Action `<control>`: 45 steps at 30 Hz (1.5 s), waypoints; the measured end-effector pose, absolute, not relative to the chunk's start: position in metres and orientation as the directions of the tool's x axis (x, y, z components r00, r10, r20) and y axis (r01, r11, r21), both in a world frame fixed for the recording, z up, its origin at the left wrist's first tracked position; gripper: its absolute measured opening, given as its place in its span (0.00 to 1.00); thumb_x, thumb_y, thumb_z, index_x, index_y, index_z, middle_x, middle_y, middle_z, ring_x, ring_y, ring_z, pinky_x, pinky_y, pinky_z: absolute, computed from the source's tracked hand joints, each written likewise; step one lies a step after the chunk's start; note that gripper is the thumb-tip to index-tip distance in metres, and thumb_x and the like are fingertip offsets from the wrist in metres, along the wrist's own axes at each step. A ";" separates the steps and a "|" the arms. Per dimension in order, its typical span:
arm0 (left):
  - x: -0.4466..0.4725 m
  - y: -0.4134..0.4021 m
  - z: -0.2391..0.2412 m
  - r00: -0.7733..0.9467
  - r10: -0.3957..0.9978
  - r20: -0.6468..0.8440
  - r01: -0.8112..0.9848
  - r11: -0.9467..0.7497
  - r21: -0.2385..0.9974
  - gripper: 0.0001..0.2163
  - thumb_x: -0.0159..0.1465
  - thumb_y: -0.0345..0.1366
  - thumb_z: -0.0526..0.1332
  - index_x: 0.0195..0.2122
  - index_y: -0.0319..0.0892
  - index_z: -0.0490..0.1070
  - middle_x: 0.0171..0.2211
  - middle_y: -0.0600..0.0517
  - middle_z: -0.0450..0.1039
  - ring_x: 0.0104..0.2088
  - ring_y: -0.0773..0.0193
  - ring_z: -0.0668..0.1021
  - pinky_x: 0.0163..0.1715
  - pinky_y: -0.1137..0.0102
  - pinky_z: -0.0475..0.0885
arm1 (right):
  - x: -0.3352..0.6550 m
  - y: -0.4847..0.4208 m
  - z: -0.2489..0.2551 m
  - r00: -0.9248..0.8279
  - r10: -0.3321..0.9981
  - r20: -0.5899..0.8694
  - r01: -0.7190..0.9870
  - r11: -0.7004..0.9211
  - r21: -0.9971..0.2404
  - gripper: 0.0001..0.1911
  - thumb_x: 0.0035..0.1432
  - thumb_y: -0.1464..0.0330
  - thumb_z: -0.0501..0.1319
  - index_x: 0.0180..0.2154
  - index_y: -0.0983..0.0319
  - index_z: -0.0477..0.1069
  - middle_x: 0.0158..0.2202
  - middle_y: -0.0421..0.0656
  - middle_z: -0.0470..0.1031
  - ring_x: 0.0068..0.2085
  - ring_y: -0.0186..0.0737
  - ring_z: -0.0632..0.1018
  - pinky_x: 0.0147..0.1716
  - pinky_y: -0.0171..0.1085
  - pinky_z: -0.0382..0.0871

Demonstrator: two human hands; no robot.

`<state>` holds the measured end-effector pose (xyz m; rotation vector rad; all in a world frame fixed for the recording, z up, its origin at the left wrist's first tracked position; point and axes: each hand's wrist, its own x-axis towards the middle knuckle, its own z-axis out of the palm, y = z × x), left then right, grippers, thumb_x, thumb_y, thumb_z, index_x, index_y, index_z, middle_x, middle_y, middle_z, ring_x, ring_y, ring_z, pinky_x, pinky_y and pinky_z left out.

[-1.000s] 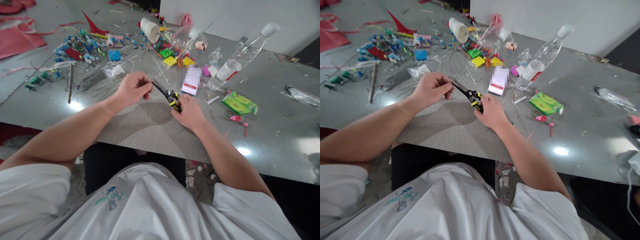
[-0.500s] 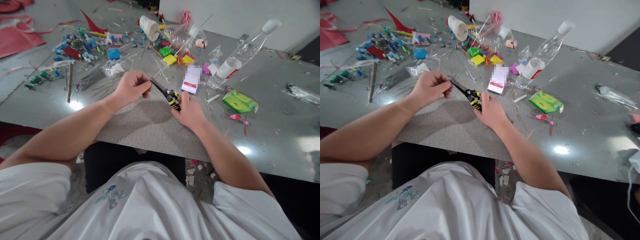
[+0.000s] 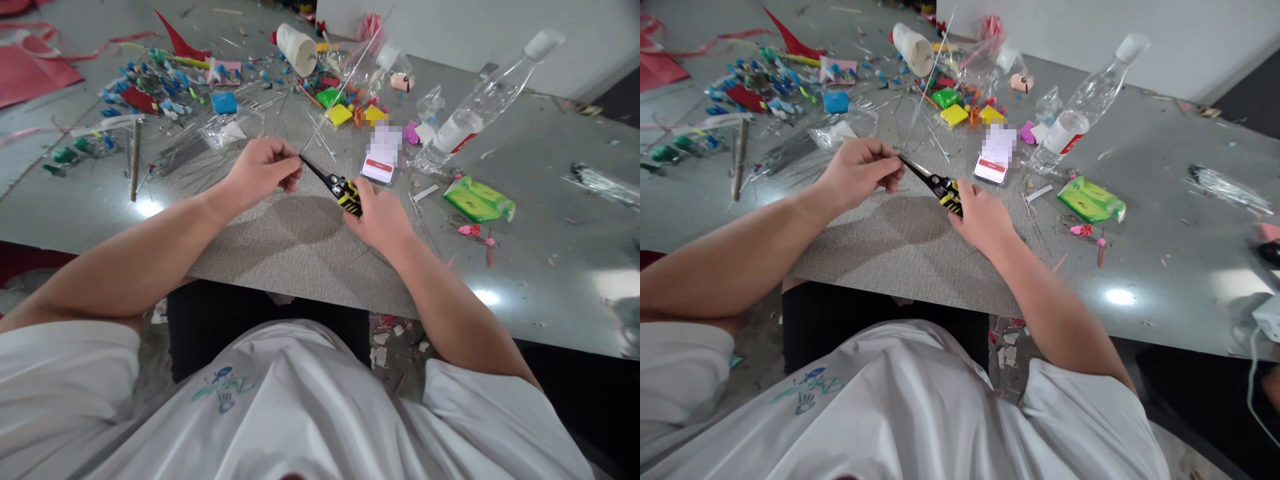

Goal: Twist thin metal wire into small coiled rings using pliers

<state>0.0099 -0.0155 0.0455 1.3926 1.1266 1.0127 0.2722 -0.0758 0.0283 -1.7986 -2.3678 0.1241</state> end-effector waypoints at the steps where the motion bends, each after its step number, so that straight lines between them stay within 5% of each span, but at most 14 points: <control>1: 0.010 -0.015 0.045 0.212 0.977 -0.018 0.082 0.000 0.997 0.15 0.73 0.24 0.70 0.29 0.40 0.74 0.26 0.52 0.77 0.22 0.70 0.76 0.27 0.75 0.74 | 0.272 -0.076 0.033 -0.262 0.963 0.064 0.951 0.269 -0.152 0.31 0.70 0.62 0.66 0.70 0.62 0.67 0.56 0.61 0.84 0.47 0.62 0.84 0.45 0.52 0.77; 13: 0.005 -0.004 0.039 0.283 0.930 -0.233 -0.048 0.256 0.965 0.10 0.74 0.24 0.70 0.33 0.38 0.78 0.32 0.47 0.82 0.23 0.69 0.80 0.28 0.75 0.76 | 0.279 -0.073 0.057 -0.286 0.958 -0.021 0.931 0.272 -0.243 0.25 0.69 0.67 0.67 0.65 0.58 0.77 0.54 0.56 0.87 0.52 0.64 0.86 0.48 0.50 0.76; 22: 0.004 -0.002 0.043 0.305 0.919 -0.249 0.085 0.234 0.968 0.10 0.71 0.18 0.69 0.33 0.36 0.82 0.36 0.46 0.84 0.21 0.74 0.74 0.23 0.76 0.68 | 0.286 -0.069 0.049 -0.327 0.945 0.029 0.895 0.319 -0.311 0.25 0.68 0.63 0.68 0.64 0.58 0.79 0.52 0.54 0.88 0.50 0.62 0.86 0.48 0.50 0.77; 28: 0.000 0.001 0.044 0.329 0.923 -0.201 0.115 0.172 0.978 0.15 0.72 0.15 0.65 0.30 0.35 0.82 0.19 0.54 0.63 0.18 0.75 0.64 0.20 0.76 0.55 | 0.291 -0.068 0.048 -0.328 0.944 0.033 0.891 0.320 -0.323 0.26 0.69 0.59 0.70 0.64 0.56 0.78 0.50 0.54 0.88 0.51 0.64 0.86 0.50 0.53 0.78; 45: 0.006 -0.009 0.046 0.282 0.948 -0.147 0.015 0.149 0.989 0.13 0.68 0.18 0.69 0.29 0.39 0.76 0.23 0.55 0.69 0.21 0.73 0.69 0.23 0.77 0.62 | 0.289 -0.069 0.029 -0.330 0.939 0.101 0.875 0.344 -0.340 0.29 0.67 0.64 0.67 0.67 0.56 0.74 0.58 0.56 0.86 0.56 0.66 0.84 0.55 0.58 0.79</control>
